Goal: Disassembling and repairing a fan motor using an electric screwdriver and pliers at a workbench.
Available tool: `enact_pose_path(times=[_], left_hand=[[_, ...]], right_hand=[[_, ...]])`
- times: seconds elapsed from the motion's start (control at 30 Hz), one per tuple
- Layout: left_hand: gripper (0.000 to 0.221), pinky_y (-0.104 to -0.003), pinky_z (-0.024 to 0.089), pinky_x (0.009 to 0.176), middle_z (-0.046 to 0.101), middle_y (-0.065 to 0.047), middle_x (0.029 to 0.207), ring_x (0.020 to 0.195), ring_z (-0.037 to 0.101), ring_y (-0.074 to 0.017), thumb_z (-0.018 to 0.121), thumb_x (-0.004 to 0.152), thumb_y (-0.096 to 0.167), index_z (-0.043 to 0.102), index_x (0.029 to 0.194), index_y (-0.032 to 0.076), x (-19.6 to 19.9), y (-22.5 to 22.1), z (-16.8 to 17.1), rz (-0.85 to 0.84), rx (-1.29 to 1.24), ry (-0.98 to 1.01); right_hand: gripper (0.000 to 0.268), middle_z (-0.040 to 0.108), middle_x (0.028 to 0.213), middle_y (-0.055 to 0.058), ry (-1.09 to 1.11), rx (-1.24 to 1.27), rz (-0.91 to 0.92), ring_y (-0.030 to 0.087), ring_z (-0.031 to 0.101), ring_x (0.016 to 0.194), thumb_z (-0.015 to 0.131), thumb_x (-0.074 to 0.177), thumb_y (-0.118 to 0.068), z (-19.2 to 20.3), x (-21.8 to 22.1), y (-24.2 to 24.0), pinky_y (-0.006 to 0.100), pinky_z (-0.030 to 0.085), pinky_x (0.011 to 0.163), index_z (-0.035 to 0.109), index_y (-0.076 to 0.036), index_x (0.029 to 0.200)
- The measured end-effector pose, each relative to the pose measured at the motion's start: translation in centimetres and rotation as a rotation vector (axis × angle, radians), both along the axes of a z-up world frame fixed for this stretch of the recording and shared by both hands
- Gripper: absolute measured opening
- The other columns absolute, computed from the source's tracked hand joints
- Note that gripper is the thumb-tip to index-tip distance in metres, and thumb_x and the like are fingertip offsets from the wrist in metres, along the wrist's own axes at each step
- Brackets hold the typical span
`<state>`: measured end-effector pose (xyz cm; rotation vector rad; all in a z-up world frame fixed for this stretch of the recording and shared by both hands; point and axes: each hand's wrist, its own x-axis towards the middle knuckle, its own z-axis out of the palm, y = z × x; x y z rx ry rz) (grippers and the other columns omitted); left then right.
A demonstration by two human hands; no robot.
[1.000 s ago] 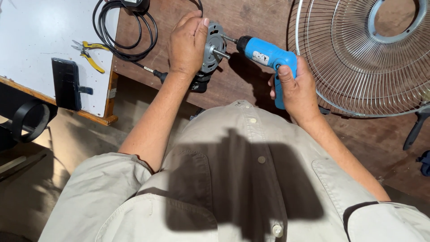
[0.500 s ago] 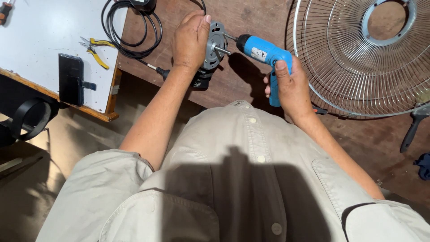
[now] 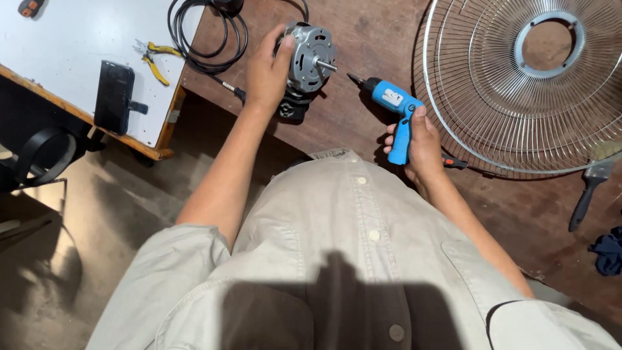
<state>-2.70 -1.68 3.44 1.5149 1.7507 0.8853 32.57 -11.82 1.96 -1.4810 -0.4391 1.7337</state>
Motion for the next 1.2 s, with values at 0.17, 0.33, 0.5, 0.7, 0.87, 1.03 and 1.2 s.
enact_pose_path(times=[0.17,0.33,0.5,0.7,0.87,1.03,1.2], left_hand=[[0.064,-0.057,0.05,0.134,0.07,-0.021,0.168,0.159,0.063,-0.0405,0.055,0.125,0.057,0.065,0.168,0.01,-1.8,-8.4,1.9,0.098,-0.102,-0.031],[0.045,-0.057,0.059,0.124,0.077,-0.02,0.157,0.147,0.071,-0.0424,0.065,0.126,0.044,0.074,0.163,0.019,-3.9,-12.8,0.9,0.233,-0.239,-0.051],[0.044,-0.053,0.063,0.121,0.078,-0.019,0.157,0.145,0.074,-0.0397,0.069,0.124,0.043,0.074,0.163,0.022,-4.5,-10.8,0.8,0.19,-0.296,-0.071],[0.055,-0.055,0.062,0.122,0.076,-0.022,0.16,0.147,0.074,-0.0403,0.076,0.119,0.041,0.068,0.168,0.016,-5.3,-6.3,-2.6,-0.001,-0.318,-0.121],[0.065,-0.05,0.064,0.121,0.076,-0.02,0.159,0.145,0.075,-0.036,0.084,0.112,0.041,0.065,0.171,0.019,-7.1,-4.1,-3.3,-0.128,-0.333,-0.1],[0.08,-0.054,0.059,0.126,0.071,-0.017,0.164,0.151,0.07,-0.0398,0.088,0.106,0.054,0.063,0.175,0.024,-7.7,-2.3,-3.8,-0.341,-0.344,0.052],[0.115,-0.06,0.043,0.138,0.067,-0.021,0.167,0.167,0.051,-0.042,0.094,0.1,0.068,0.036,0.188,0.02,-7.2,-0.9,-2.2,-0.473,-0.234,0.191]], right_hand=[[0.058,0.07,0.13,0.023,-0.34,0.078,0.186,0.037,0.071,0.111,0.068,0.12,-0.055,-1.6,0.8,-1.2,0.054,0.063,0.088,0.055,-0.009,0.153],[0.079,0.063,0.163,0.036,-0.801,0.108,0.41,0.055,0.061,0.153,0.081,0.116,-0.052,0.7,1.8,-2.3,0.068,0.051,0.128,0.055,-0.007,0.176],[0.071,0.051,0.175,0.032,-0.943,0.253,0.498,0.053,0.059,0.156,0.079,0.117,-0.034,3.7,1.1,-2.3,0.064,0.047,0.133,0.056,0.006,0.171],[0.056,0.072,0.158,0.03,-0.882,0.39,0.614,0.049,0.072,0.144,0.075,0.121,-0.033,6.2,-5.1,1.8,0.065,0.06,0.117,0.063,-0.007,0.169],[0.049,0.081,0.145,0.02,-0.931,0.336,0.654,0.045,0.076,0.138,0.073,0.123,-0.038,5.4,-10.7,7.1,0.061,0.061,0.115,0.067,-0.014,0.165],[0.028,0.086,0.093,-0.003,-1.023,0.197,0.636,0.025,0.087,0.1,0.069,0.125,-0.05,0.5,-12.6,9.0,0.043,0.065,0.094,0.085,-0.028,0.12],[0.044,0.081,0.074,0.005,-0.77,0.009,0.425,0.019,0.086,0.07,0.065,0.127,-0.044,1.2,-13.6,7.9,0.032,0.069,0.074,0.084,-0.018,0.097]])
